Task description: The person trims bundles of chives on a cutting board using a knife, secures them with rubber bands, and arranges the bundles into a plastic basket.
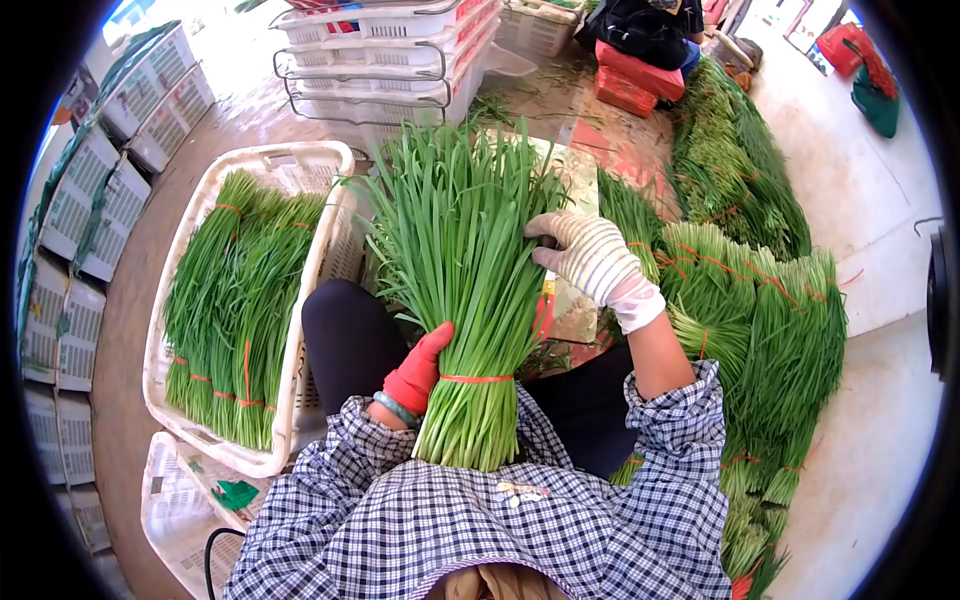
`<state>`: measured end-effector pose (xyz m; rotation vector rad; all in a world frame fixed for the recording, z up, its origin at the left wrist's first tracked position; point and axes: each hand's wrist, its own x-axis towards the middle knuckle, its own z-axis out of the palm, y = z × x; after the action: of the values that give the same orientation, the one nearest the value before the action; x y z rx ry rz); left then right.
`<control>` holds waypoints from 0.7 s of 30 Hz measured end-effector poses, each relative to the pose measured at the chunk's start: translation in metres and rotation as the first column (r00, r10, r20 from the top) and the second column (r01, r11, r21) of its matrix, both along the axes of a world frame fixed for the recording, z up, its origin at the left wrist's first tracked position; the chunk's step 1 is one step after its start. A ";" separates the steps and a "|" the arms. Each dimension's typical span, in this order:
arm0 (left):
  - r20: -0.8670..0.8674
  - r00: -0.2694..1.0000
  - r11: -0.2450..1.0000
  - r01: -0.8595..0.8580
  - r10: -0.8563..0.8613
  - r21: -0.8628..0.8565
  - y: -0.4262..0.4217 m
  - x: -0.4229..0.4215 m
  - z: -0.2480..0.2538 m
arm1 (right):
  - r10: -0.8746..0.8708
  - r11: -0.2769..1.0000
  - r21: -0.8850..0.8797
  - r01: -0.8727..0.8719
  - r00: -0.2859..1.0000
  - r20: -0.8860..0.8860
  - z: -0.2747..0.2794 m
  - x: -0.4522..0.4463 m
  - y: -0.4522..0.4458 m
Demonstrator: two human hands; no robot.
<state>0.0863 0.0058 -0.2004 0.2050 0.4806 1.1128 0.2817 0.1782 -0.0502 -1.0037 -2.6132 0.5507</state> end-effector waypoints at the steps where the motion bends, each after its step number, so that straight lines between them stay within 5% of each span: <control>1: 0.001 1.000 1.000 -0.004 0.004 -0.001 0.001 0.000 -0.002 | 0.004 1.000 -0.001 -0.004 1.000 0.001 0.000 0.000 -0.001; 5: -0.009 1.000 1.000 0.023 -0.023 -0.011 0.002 -0.001 -0.003 | 0.044 0.986 0.161 -0.050 0.998 0.040 0.003 0.001 -0.008; 7: -0.016 0.999 0.999 0.030 -0.030 -0.025 0.002 -0.001 -0.002 | 0.008 0.965 0.255 -0.066 0.975 0.224 0.010 -0.002 -0.010; 12: -0.029 0.999 1.000 0.018 -0.019 -0.011 0.002 -0.001 -0.007 | 0.058 0.974 0.221 -0.045 0.997 -0.053 -0.008 0.003 -0.010; 14: -0.034 0.999 1.000 0.020 -0.020 -0.010 0.002 -0.001 -0.005 | 0.046 0.996 0.079 -0.034 0.988 -0.149 -0.010 0.005 -0.010; 21: -0.032 0.999 0.999 0.028 -0.029 -0.039 0.003 0.001 -0.002 | 0.068 0.986 0.149 -0.073 0.997 0.036 0.000 0.011 -0.009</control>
<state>0.0871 0.0084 -0.2019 0.1960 0.5259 1.0727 0.2927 0.1696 -0.0503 -0.8831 -2.6799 0.3499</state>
